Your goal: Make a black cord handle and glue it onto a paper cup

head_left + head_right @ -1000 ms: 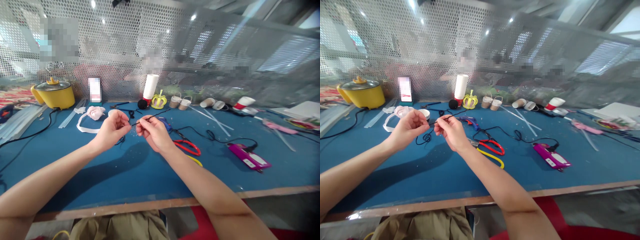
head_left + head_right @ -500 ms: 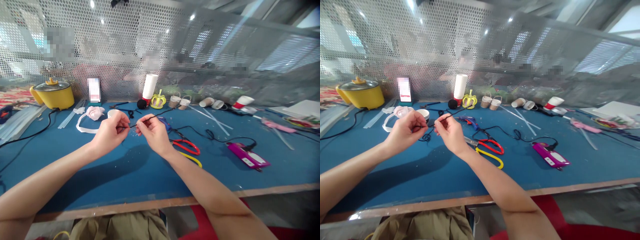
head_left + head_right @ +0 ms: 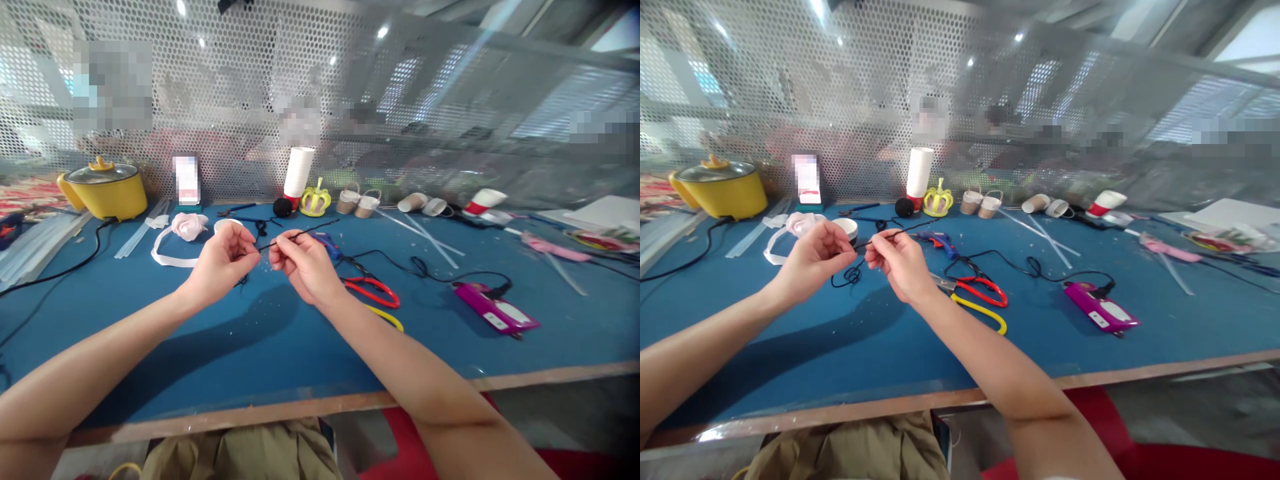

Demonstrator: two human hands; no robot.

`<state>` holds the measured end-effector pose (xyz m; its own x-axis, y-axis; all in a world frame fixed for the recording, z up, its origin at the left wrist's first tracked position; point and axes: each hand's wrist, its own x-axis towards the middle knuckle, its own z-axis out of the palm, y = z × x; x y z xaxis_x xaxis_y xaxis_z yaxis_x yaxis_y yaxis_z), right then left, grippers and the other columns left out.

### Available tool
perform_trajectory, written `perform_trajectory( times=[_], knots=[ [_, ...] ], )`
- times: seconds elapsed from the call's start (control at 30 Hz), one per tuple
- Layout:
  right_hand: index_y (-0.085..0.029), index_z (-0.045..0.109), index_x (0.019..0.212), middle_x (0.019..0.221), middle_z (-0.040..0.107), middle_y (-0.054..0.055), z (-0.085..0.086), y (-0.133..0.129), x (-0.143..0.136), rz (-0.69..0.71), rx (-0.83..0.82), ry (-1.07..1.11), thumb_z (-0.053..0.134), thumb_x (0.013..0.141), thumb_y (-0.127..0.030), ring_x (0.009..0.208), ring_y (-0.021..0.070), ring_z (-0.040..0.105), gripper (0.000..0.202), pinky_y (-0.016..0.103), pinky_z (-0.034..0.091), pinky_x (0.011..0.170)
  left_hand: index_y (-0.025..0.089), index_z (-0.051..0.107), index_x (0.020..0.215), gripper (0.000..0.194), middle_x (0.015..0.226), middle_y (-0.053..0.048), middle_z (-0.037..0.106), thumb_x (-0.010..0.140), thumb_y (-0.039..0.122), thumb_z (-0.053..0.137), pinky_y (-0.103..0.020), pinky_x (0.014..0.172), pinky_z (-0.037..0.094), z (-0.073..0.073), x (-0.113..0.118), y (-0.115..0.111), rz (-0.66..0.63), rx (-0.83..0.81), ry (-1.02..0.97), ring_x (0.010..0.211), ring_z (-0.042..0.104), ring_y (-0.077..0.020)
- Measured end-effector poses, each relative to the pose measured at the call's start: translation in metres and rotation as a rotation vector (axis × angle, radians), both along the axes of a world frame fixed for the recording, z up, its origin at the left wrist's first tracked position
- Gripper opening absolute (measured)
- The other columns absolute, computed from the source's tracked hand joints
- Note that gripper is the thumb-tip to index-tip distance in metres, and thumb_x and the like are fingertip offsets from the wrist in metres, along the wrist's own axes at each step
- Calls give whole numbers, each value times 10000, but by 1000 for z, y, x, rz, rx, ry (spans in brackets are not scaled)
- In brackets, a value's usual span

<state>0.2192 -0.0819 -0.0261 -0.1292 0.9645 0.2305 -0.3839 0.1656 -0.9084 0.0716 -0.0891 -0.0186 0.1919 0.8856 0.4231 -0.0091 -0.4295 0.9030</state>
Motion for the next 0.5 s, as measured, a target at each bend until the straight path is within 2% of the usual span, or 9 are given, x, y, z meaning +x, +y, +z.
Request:
perform_trajectory(
  times=[0.27, 0.5],
  knots=[
    [-170, 518, 702, 603, 581, -36, 2, 2, 2, 148, -147, 46, 681, 640, -260, 510, 63, 513, 196, 189, 396, 458, 172, 474, 757, 206, 650, 39, 527, 650, 82, 626, -193, 540, 406, -1, -1, 0, -78, 14, -20, 590, 508, -70],
    [-164, 525, 687, 592, 588, -33, 4, 2, 3, 167, -160, 75, 684, 634, -241, 509, 57, 516, 184, 171, 393, 449, 174, 478, 780, 196, 662, 34, 523, 671, 87, 616, -189, 541, 406, -2, -1, -1, -127, 18, -34, 586, 498, -64]
  ],
)
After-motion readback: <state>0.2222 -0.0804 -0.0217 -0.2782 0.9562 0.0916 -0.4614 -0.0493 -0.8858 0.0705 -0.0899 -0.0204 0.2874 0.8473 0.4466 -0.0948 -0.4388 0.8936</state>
